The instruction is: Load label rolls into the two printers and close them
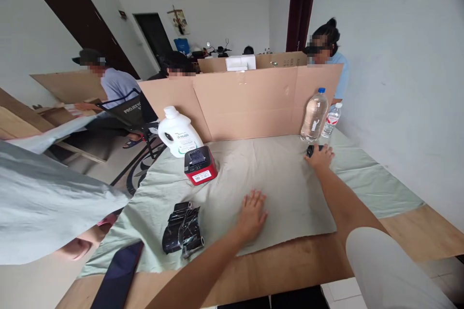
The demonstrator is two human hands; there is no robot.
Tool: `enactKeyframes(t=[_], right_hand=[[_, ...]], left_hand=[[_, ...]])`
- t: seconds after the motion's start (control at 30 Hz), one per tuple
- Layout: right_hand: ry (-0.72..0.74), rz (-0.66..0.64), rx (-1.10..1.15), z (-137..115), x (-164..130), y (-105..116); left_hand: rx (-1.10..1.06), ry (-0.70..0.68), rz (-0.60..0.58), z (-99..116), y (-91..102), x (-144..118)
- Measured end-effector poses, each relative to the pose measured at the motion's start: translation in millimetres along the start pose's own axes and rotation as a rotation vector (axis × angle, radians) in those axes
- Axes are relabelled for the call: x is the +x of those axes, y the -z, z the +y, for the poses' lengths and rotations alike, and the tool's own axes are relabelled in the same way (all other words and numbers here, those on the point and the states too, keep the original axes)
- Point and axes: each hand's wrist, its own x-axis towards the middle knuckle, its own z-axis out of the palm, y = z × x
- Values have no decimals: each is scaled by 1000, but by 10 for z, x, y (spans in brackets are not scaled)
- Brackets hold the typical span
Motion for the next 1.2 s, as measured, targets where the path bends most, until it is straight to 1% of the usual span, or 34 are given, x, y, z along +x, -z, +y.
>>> enactKeyframes(t=[0.07,0.13,0.17,0.3,0.4,0.47,0.5,0.57,0.63,0.7,0.77,0.8,0.83,0.9,1.0,1.07,1.2], right_hand=[[-88,-107,-10,181,84,-72],[-121,-191,16,288,98,-127],[-121,-211,29,316,88,-142],[-117,-170,52,302,-50,-130],[-118,-129,82,199,-317,-98],[-37,-87,149,107,-614,-91],[32,-64,199,56,-798,-92],[176,-40,297,-53,-1215,-99],[293,-41,363,-169,-1651,-105],[356,-52,400,-288,-2051,-98],[374,-60,420,-404,-2378,-72],[374,-65,423,-457,-2508,-55],[374,-70,424,-505,-2616,-37],[370,-80,423,-577,-2773,-9],[381,-81,427,-601,-2901,-11],[424,-71,428,-556,-2946,-37],[568,-62,440,-395,-2991,-100]], left_hand=[[34,-92,-71,125,-123,-39],[55,-168,-118,180,-188,-104],[56,-192,-132,190,-200,-142],[12,-236,-166,201,-145,-301],[-15,-283,-204,226,-73,-403],[-27,-311,-220,244,-42,-451],[-36,-322,-216,250,-37,-467],[-74,-338,-186,244,-48,-486],[-161,-307,-107,210,-90,-491],[-293,-177,43,152,-152,-491],[-411,-9,213,88,-212,-492],[-451,44,272,61,-235,-495],[-479,64,304,41,-252,-499],[-514,40,308,21,-269,-507],[-550,18,275,13,-277,-510],[-570,50,265,1,-286,-500],[-607,108,285,-27,-322,-449]])
